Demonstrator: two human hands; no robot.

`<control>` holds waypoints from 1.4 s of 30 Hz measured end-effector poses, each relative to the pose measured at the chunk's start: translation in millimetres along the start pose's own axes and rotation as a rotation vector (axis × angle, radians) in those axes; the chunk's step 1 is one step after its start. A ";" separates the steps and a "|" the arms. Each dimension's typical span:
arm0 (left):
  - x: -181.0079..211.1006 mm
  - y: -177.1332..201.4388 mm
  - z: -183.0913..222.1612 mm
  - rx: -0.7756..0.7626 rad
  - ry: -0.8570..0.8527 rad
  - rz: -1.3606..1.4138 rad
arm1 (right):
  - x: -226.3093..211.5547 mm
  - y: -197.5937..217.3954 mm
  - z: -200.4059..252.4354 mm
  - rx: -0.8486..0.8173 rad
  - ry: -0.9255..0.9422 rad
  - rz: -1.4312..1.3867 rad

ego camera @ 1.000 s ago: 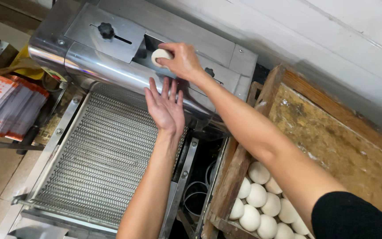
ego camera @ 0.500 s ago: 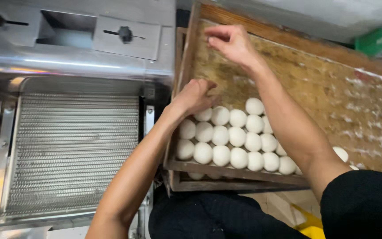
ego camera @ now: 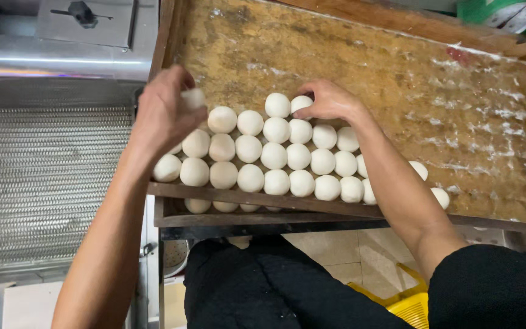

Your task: The person picks up dough balls from a wooden tray and feeds them into a machine. The person then arranges the shaped dough pieces onto a corrugated metal tray and places the filled tray onto a rack before retrieving an empty one.

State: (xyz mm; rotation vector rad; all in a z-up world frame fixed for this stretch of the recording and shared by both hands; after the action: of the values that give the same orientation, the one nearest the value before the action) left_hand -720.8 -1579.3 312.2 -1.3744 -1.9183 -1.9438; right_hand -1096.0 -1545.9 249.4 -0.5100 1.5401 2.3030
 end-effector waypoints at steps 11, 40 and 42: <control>2.2 -57.7 -35.6 -0.342 0.310 -0.086 | 4.6 -1.9 39.8 0.526 0.284 -0.383; -251.2 96.7 50.0 0.717 0.426 1.662 | -462.7 -100.2 -383.4 0.239 0.564 -0.087; -271.0 91.9 37.8 0.767 0.453 1.716 | -464.9 -113.9 -398.6 0.471 0.791 -0.148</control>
State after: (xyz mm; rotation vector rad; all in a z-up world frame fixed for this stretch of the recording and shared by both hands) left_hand -483.9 -1705.2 205.8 -1.2580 -0.4958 -0.4619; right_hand -588.0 -1905.9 230.8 -1.4401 2.1921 1.5914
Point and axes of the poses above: each hand's wrist, its own z-axis away from the middle knuckle, its own y-axis out of the back of the hand, x = y × z, the point moved 1 cm from there along -z, towards the middle knuckle, and after that the axes turned 4 degrees about -x, right-handed, at the moved point
